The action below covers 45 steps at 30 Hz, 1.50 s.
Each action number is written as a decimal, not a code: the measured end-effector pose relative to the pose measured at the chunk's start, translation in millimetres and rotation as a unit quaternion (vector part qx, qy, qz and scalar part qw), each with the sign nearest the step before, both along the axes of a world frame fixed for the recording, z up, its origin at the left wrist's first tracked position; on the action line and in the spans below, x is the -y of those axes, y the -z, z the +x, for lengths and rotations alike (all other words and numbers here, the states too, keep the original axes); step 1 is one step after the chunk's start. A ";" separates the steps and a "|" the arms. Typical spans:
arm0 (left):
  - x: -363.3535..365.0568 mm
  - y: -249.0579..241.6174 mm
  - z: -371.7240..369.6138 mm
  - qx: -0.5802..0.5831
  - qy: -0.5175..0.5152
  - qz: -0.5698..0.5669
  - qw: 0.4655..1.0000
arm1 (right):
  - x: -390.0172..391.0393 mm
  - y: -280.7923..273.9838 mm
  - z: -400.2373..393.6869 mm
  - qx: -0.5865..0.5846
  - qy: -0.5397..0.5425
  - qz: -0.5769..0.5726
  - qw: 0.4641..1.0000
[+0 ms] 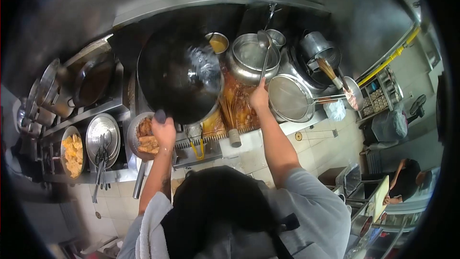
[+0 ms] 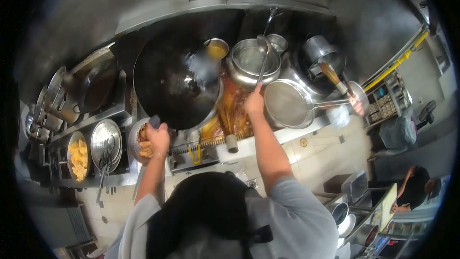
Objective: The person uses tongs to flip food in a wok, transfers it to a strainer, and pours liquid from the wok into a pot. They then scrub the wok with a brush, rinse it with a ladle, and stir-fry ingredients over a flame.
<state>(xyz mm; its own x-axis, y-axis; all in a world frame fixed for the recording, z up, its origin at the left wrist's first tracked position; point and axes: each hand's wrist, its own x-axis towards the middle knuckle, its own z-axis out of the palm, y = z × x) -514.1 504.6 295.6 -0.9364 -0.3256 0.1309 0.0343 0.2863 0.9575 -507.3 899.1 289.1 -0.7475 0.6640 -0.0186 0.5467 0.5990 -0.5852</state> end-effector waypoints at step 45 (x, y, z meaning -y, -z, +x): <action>201.0 11.1 170.0 0.230 -0.030 0.453 0.861 | -95.3 3.6 -68.2 -0.239 0.111 -0.791 0.552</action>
<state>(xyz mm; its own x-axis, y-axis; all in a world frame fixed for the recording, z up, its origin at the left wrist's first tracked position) -344.1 303.6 284.5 -0.7991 -0.1493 -0.5823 -0.3961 -0.5978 0.6969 -575.5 994.4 285.5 -0.8221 0.1753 -0.5416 0.0601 -0.9194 -0.3888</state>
